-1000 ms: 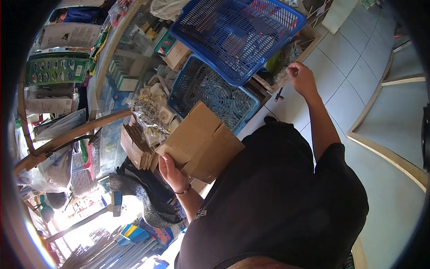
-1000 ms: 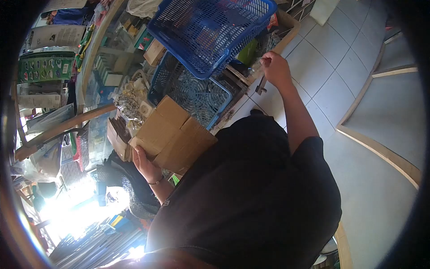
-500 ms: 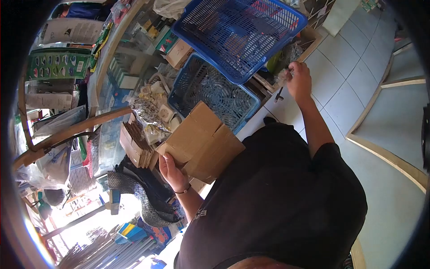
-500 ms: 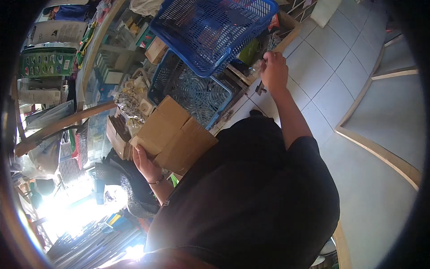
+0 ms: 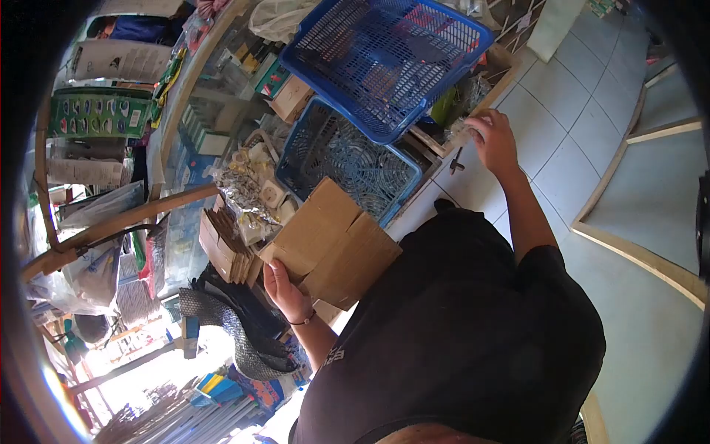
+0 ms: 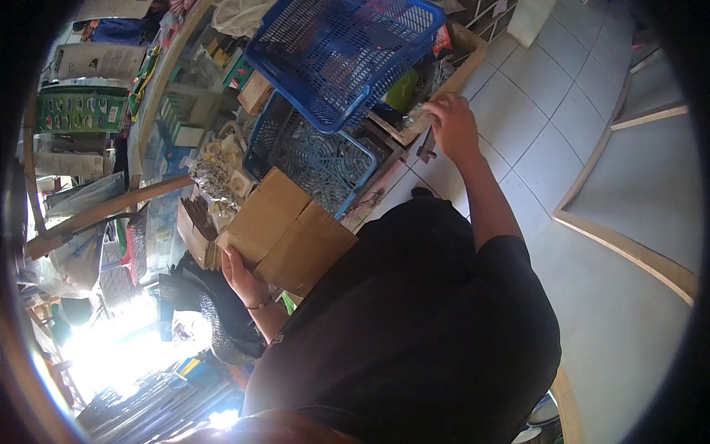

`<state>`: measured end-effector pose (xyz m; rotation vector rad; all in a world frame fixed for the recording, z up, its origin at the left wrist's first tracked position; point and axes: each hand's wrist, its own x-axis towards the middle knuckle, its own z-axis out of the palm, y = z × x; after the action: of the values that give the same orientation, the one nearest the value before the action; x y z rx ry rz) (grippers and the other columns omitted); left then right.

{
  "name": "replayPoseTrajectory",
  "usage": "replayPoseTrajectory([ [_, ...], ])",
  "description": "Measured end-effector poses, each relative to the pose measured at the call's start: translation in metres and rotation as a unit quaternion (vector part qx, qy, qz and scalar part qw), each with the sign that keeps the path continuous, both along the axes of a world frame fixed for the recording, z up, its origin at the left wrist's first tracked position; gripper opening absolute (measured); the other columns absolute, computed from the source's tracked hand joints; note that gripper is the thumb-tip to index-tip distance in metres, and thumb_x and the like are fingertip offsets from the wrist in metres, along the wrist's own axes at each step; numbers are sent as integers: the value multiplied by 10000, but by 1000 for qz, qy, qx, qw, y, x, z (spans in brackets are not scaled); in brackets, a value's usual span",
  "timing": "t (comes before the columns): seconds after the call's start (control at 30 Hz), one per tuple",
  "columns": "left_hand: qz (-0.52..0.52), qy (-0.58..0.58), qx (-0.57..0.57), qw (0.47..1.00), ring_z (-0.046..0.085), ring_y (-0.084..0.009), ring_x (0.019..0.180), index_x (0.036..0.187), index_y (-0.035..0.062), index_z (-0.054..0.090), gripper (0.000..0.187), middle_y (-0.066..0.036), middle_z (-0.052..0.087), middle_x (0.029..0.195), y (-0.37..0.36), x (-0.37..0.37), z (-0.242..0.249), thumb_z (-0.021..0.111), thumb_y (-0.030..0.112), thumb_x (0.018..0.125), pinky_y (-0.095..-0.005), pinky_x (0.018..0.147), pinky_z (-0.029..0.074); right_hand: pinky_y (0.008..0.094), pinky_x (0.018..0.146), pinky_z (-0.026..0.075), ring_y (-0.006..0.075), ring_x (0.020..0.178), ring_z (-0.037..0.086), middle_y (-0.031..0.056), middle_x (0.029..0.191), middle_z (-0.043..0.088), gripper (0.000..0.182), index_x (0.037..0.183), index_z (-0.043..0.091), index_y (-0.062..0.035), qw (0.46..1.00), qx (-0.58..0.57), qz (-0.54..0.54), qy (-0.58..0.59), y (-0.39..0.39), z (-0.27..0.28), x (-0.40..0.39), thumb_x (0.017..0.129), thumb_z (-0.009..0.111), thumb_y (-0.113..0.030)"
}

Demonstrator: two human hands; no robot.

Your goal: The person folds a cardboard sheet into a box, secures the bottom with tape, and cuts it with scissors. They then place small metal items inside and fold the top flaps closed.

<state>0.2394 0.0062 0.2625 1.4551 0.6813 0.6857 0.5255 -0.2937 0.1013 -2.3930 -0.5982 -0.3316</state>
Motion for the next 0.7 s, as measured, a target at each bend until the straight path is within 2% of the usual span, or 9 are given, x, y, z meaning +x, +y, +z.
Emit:
replayPoseTrajectory([
  [0.1,3,11,3,1000,577,-129,923,1126,-32,545,323,-69,624,1017,-4,3,6,457,247,990,-272,821,442,418,810,472,275,1036,506,32,1067,526,293,976,638,-191,998,-50,40,8,0,4,6,719,676,-56],
  [0.2,0,8,10,1000,581,-130,916,1130,-28,544,322,-70,624,1016,-6,3,8,454,248,990,-272,814,444,413,820,467,262,1065,492,9,1075,521,289,957,641,-199,998,-55,29,13,-5,4,10,708,680,-59],
  [0.4,-12,-1,6,1000,581,-130,907,1130,-22,540,322,-67,618,1014,-10,10,9,440,252,994,-271,800,448,420,796,457,257,1068,485,14,1066,526,239,925,637,-200,996,-89,32,2,7,14,7,723,665,-76],
  [0.5,-30,-17,-2,999,574,-131,919,1128,-17,537,318,-63,611,1018,-6,12,13,429,253,998,-277,806,446,420,783,452,264,1047,492,36,1032,536,222,915,631,-181,993,-116,-6,20,16,18,4,718,671,-88],
  [0.6,-10,-33,0,999,574,-133,928,1134,-14,535,325,-62,608,1033,3,6,8,422,259,1000,-283,815,449,394,761,461,271,956,543,73,978,568,197,921,627,-138,998,-9,-25,-58,19,28,-11,735,676,-94],
  [0.7,10,-41,-46,998,576,-138,950,1146,-15,532,335,-65,607,1060,9,-6,-6,416,264,1001,-287,835,449,333,733,469,215,853,585,75,933,602,180,960,621,-88,975,204,38,75,34,59,-59,789,675,-107],
])
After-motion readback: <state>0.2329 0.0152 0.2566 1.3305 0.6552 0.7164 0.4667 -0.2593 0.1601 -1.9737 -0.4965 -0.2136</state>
